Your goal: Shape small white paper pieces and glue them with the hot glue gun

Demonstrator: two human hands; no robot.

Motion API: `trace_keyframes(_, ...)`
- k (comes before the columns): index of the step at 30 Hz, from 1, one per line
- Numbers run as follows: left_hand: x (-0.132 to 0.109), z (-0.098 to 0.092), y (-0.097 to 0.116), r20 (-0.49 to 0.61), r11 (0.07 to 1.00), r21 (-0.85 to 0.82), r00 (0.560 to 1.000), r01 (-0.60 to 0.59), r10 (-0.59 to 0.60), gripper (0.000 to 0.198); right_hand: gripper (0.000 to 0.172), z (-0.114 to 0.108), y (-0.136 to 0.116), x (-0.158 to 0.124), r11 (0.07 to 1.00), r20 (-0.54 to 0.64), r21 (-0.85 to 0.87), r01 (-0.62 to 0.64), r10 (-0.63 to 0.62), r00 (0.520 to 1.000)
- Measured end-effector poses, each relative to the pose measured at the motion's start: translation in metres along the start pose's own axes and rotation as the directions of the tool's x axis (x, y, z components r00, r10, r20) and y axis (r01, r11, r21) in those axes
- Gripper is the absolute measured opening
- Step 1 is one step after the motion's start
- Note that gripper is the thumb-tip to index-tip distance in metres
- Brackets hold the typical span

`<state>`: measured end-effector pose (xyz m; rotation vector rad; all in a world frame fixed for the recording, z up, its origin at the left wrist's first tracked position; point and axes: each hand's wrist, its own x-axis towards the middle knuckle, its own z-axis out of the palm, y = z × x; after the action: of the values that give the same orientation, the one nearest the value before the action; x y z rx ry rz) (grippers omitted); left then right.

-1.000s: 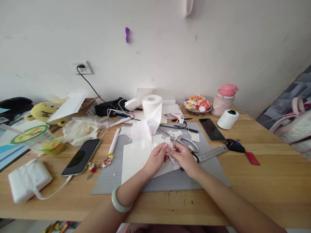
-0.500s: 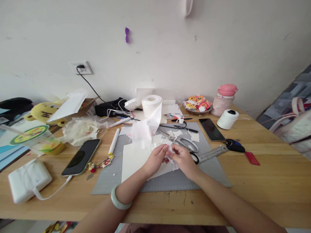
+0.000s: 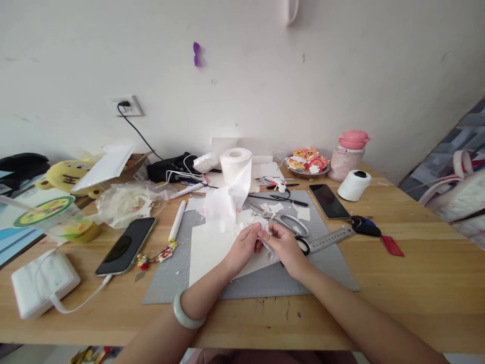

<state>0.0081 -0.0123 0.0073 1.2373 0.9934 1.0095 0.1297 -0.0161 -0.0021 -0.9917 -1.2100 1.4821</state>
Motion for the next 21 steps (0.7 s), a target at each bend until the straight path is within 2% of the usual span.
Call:
trace_keyframes(5,0.003,-0.003,-0.006,-0.018,1.0,0.022,1.0,0.012,-0.012,0.044,0.035,-0.001,0.004,0.002,0.998,-0.049,-0.068,0.015,-0.018,0.999)
trace_keyframes(10,0.004,-0.003,-0.011,0.019,1.0,-0.006,1.0,0.024,-0.024,0.031,0.035,-0.003,-0.002,0.001,0.998,0.005,-0.055,-0.008,0.008,1.0)
trace_keyframes(14,0.0,-0.003,-0.006,0.015,0.999,-0.032,1.0,0.011,-0.011,0.033,0.033,-0.005,-0.005,-0.001,0.999,0.074,0.007,-0.034,0.033,0.997)
trace_keyframes(21,-0.007,0.002,0.003,0.017,0.987,-0.151,0.998,0.058,-0.056,0.043,0.03,-0.006,-0.005,-0.003,0.981,0.131,0.175,-0.086,0.064,0.989)
